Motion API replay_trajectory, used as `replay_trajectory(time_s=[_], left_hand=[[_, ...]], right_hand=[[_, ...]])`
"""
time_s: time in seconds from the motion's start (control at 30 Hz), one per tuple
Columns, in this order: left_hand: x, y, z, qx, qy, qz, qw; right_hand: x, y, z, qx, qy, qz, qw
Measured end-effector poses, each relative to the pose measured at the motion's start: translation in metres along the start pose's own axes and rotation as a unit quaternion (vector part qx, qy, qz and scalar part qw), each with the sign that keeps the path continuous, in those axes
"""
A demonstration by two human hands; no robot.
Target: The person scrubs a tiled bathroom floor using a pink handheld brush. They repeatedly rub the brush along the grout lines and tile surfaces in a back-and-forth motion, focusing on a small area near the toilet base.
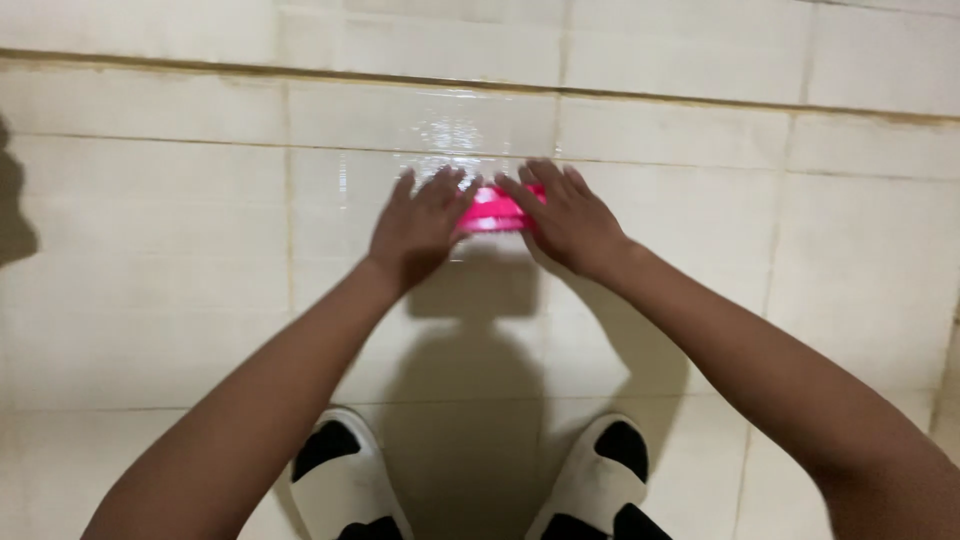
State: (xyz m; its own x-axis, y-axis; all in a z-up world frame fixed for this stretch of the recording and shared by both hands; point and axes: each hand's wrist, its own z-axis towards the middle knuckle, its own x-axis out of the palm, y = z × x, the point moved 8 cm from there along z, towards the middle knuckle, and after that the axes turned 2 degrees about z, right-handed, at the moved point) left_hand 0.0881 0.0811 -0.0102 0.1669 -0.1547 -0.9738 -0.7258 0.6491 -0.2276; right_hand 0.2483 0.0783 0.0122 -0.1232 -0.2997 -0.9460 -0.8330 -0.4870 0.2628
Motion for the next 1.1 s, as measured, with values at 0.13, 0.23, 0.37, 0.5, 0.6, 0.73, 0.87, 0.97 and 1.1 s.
replay_trajectory(time_s=[0.13, 0.23, 0.37, 0.5, 0.6, 0.73, 0.87, 0.97, 1.1], left_hand=[[-0.007, -0.002, 0.061, -0.021, 0.050, 0.033, 0.998], [-0.007, -0.011, 0.090, -0.046, 0.039, 0.068, 0.996], [0.007, -0.033, 0.081, -0.034, 0.066, 0.088, 0.993], [0.019, -0.069, 0.052, 0.047, 0.064, 0.025, 0.997], [0.019, -0.078, 0.047, 0.058, 0.058, -0.007, 0.997], [0.009, -0.073, 0.084, 0.056, 0.049, 0.022, 0.997], [0.002, -0.057, 0.104, -0.009, 0.069, 0.064, 0.995], [0.009, -0.061, 0.082, 0.007, 0.081, 0.077, 0.994], [0.022, -0.070, 0.030, 0.073, 0.066, -0.007, 0.995]], right_hand=[[-0.012, -0.043, 0.008, 0.037, -0.034, -0.035, 0.998], [-0.023, -0.061, 0.003, 0.081, -0.045, -0.027, 0.995], [-0.012, -0.066, -0.030, 0.090, -0.023, -0.008, 0.996], [-0.003, -0.049, -0.076, 0.096, 0.039, 0.021, 0.994], [0.007, -0.055, -0.083, 0.091, 0.059, 0.028, 0.994], [-0.005, -0.078, -0.060, 0.090, 0.023, -0.011, 0.996], [-0.013, -0.085, -0.045, 0.119, 0.005, -0.025, 0.993], [-0.006, -0.072, -0.058, 0.113, 0.020, -0.016, 0.993], [0.001, -0.027, -0.080, 0.096, 0.090, 0.015, 0.991]])
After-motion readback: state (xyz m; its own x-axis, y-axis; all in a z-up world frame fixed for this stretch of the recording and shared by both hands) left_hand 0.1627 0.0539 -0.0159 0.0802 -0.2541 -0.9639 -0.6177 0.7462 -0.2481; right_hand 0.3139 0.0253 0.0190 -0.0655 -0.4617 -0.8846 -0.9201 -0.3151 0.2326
